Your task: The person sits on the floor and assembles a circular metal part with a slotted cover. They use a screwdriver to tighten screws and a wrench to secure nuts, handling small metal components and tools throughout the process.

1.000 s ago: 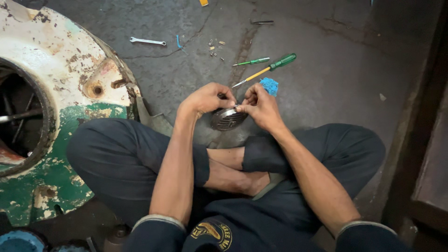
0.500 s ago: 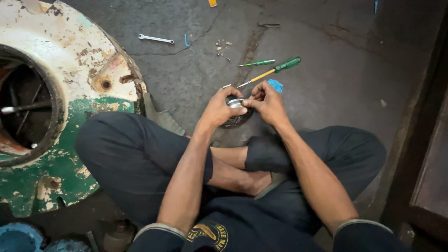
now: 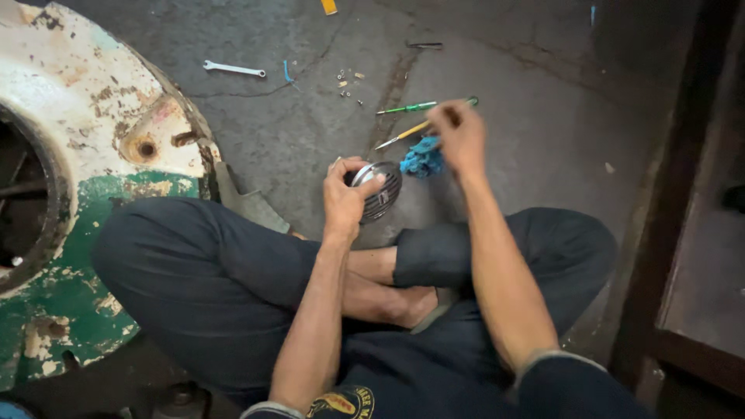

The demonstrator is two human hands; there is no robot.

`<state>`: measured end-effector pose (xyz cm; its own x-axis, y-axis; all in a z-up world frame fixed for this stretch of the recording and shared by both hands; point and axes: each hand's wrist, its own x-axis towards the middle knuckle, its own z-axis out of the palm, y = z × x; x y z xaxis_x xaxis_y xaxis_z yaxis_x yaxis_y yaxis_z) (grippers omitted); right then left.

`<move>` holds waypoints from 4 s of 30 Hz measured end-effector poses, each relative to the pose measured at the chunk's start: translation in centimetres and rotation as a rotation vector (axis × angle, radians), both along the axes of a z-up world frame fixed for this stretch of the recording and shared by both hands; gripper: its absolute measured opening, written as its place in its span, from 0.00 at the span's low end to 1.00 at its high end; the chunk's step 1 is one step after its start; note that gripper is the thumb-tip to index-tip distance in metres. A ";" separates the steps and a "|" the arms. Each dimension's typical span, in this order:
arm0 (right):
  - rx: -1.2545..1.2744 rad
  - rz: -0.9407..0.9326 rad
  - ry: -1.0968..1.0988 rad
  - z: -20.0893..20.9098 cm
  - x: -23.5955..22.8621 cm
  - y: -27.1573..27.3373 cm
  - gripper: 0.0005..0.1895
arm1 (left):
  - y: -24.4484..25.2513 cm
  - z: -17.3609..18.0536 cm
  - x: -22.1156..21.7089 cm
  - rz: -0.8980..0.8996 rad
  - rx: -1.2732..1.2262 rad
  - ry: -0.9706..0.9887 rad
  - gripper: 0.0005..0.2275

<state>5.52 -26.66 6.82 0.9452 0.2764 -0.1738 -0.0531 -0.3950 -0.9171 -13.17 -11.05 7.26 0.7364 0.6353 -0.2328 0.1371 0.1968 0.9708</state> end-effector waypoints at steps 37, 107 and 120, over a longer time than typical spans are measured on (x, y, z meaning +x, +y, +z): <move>-0.075 0.389 -0.817 13.0 -9.4 9.8 0.37 | 1.4 -4.5 2.2 0.567 -0.888 -0.116 0.13; -0.162 0.368 -0.912 14.0 -9.2 10.7 0.37 | 1.4 -4.0 2.0 0.579 -0.898 -0.143 0.12; -0.001 0.392 -0.702 16.9 -9.4 11.1 0.24 | 1.4 -4.3 2.0 0.572 -0.910 -0.148 0.12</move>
